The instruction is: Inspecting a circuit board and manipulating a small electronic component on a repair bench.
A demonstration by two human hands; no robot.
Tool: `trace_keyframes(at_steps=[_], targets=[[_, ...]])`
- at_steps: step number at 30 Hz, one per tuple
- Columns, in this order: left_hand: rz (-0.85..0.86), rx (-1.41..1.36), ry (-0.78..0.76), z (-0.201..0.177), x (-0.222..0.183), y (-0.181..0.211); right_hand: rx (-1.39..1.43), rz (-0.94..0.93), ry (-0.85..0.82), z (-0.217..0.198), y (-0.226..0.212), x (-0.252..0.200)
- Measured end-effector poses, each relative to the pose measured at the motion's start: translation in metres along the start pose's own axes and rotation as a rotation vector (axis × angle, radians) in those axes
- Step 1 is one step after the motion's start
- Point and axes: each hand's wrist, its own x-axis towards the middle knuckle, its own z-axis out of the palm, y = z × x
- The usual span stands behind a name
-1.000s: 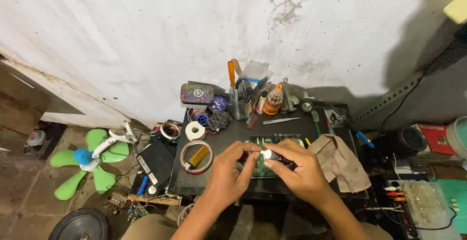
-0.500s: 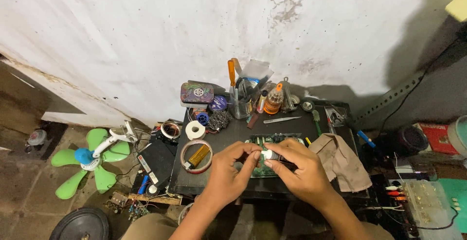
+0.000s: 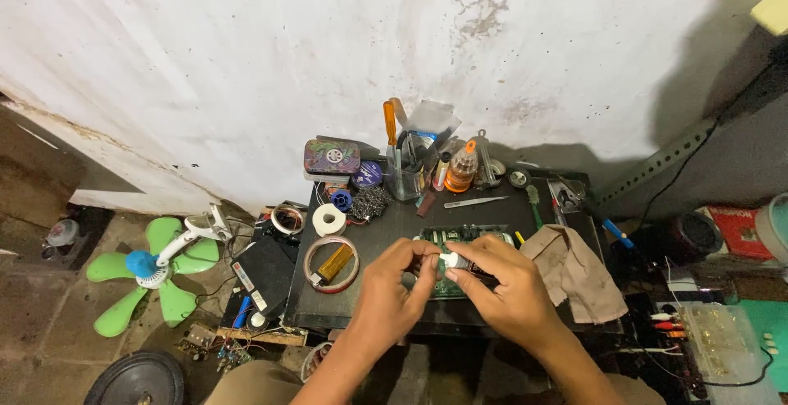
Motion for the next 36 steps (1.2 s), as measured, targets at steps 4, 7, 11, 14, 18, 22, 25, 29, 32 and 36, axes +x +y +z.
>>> trace_keyframes(at_steps=[4,7,11,14,18,22,25,29,32,36], targets=[[-0.007,-0.020,0.014,0.001,0.001,0.001,-0.003,0.000,0.016,0.002,0.001,0.000],[0.034,-0.004,0.057,0.004,0.002,0.000,-0.020,-0.010,0.025,0.003,0.001,0.000],[0.050,0.001,0.080,0.007,0.000,-0.003,0.003,0.055,0.020,0.004,-0.003,0.000],[0.040,-0.015,0.094,0.006,0.001,-0.001,0.017,0.070,0.028,0.005,-0.004,0.000],[0.038,-0.040,0.120,0.006,0.002,0.003,0.056,0.104,0.028,0.004,-0.008,0.001],[-0.010,-0.085,0.122,0.005,0.002,0.007,0.059,0.108,0.027,0.004,-0.007,0.002],[-0.056,-0.120,0.129,0.003,0.003,0.012,0.070,0.142,0.016,0.004,-0.009,0.002],[-0.029,-0.093,0.124,0.002,0.003,0.013,0.180,0.252,-0.077,0.004,-0.006,0.000],[0.021,-0.053,0.123,0.001,0.003,0.012,0.303,0.333,-0.129,0.004,-0.003,-0.001],[-0.008,-0.141,0.049,-0.002,0.003,0.014,0.511,0.384,-0.129,0.005,-0.004,-0.002]])
